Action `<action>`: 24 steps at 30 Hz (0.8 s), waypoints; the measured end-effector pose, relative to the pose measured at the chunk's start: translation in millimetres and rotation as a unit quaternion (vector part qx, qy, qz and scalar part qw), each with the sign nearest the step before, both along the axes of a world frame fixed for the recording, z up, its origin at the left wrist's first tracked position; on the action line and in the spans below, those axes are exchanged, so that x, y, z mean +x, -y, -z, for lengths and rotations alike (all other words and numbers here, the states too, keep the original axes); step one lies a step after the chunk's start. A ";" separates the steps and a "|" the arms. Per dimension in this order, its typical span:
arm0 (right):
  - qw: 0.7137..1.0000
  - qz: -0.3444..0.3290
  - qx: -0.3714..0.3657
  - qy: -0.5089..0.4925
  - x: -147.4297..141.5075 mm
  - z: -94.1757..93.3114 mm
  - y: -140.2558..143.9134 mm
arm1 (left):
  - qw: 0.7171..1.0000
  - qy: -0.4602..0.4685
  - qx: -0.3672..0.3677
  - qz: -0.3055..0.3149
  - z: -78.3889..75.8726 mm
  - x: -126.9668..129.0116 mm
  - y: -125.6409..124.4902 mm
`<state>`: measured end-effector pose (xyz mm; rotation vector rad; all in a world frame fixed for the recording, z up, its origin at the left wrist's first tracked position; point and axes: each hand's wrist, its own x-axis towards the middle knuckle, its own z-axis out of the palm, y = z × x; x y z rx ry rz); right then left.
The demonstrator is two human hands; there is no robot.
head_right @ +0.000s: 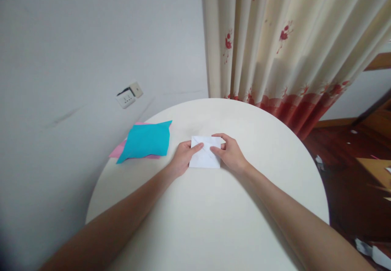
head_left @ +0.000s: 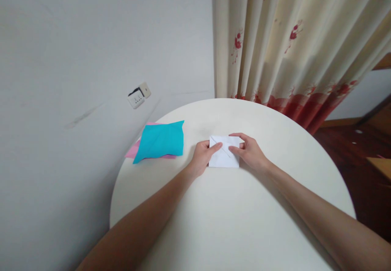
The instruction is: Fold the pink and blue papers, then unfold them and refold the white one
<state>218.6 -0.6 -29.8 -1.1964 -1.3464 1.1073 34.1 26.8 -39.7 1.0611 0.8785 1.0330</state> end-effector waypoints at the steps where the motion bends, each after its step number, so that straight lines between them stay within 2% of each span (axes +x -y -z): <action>1: 1.000 0.000 -0.001 -0.010 -0.6 -0.2 0.1 | 1.000 0.000 0.001 0.002 0.2 -0.3 0.2; 8: 0.989 -0.039 -0.093 -0.103 -7.3 3.3 2.3 | 1.000 -0.009 0.001 -0.011 -1.0 0.9 2.0; 12: 0.987 -0.039 -0.102 -0.115 -6.8 4.0 2.1 | 1.000 -0.004 0.000 -0.019 0.2 1.6 1.5; 18: 0.987 -0.035 -0.115 -0.111 -5.7 0.1 2.0 | 0.998 0.057 -0.013 -0.035 1.4 1.9 -1.8; 24: 0.980 -0.035 -0.134 -0.143 -3.8 5.3 0.5 | 0.996 0.074 -0.024 -0.051 -1.8 2.0 -1.8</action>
